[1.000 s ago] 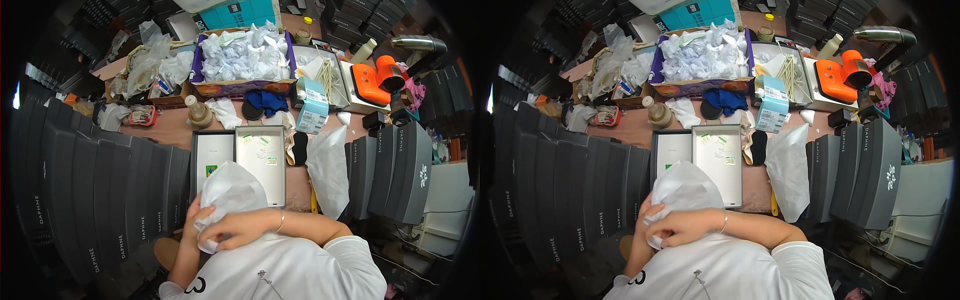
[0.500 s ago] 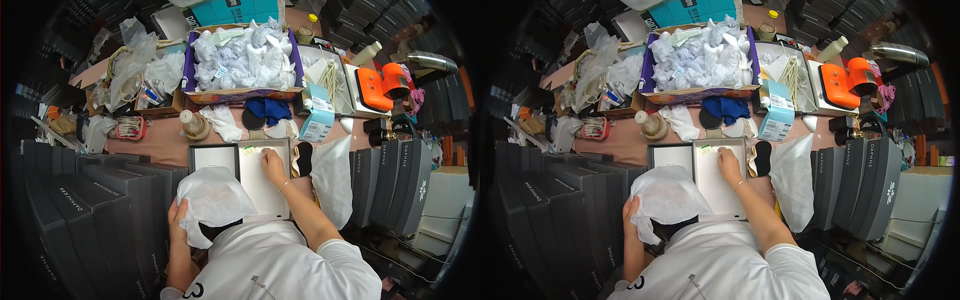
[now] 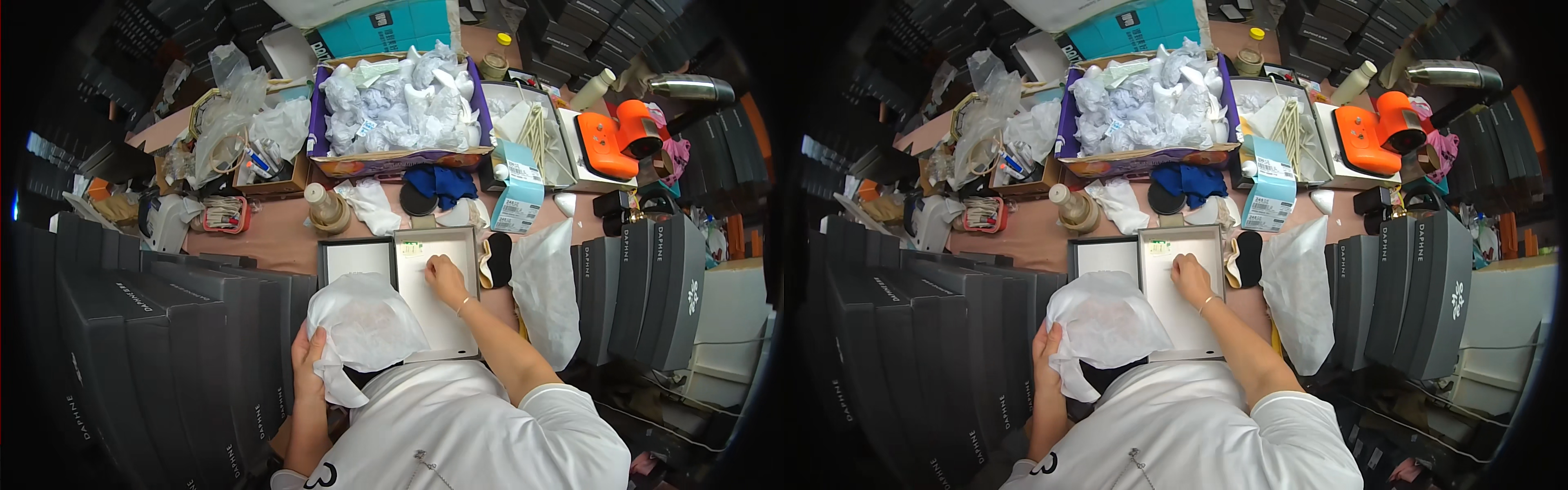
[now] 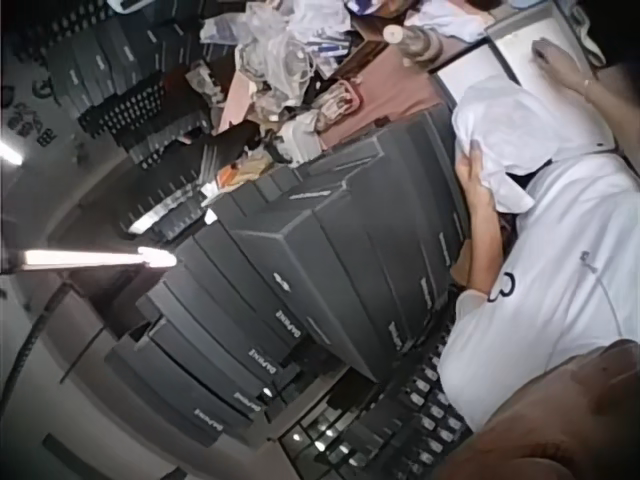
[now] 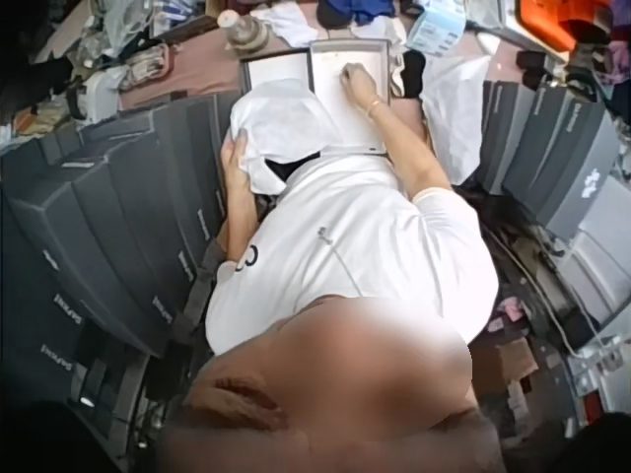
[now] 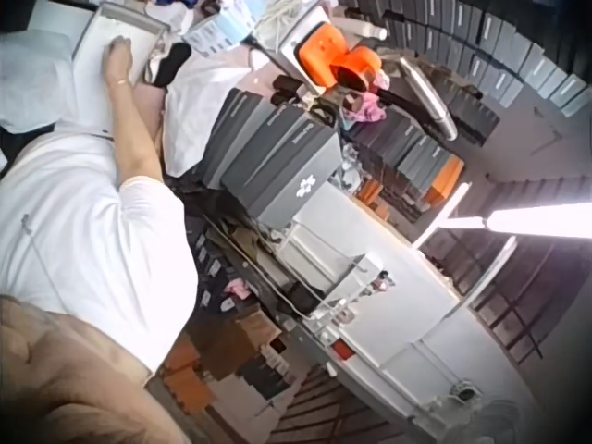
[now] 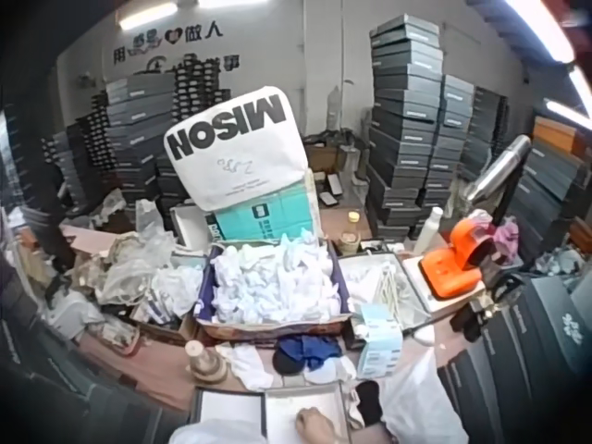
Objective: Package high-heeled shoes into boxes using protective wrapping and inserts.
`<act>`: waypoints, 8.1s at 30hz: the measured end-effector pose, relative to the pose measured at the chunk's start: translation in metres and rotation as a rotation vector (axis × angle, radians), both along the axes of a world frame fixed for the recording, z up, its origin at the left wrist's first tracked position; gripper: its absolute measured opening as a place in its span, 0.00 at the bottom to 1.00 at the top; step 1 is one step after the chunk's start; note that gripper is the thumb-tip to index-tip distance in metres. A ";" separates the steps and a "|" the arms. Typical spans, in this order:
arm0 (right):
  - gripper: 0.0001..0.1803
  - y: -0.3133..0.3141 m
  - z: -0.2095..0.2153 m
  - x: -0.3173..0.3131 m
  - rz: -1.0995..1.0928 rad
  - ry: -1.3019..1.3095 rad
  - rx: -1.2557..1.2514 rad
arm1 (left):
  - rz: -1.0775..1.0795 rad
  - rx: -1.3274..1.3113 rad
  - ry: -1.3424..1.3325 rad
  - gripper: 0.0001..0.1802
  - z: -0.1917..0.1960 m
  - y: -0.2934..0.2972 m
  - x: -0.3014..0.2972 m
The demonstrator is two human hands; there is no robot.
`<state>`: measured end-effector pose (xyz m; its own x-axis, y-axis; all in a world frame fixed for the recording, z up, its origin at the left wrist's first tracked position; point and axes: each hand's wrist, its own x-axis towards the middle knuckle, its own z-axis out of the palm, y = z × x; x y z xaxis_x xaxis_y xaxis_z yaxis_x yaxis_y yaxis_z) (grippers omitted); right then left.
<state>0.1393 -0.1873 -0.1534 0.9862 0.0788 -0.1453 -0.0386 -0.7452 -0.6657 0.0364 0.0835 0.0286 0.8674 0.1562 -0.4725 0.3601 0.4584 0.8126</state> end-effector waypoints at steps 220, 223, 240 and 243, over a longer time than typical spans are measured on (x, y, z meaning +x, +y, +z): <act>0.28 -0.185 0.187 -0.226 -0.514 -0.181 -0.471 | -1.230 0.777 -0.555 0.12 -0.124 -0.162 0.005; 0.33 -0.223 0.154 -0.241 -0.525 0.010 -0.447 | -1.115 0.654 -0.709 0.12 -0.089 -0.200 0.005; 0.18 -0.090 0.262 -0.139 0.264 -0.173 0.259 | -0.817 -0.612 0.027 0.30 -0.056 -0.283 0.049; 0.18 -0.138 0.218 -0.185 0.364 0.597 0.875 | -0.816 -0.151 -0.215 0.48 -0.029 -0.213 0.045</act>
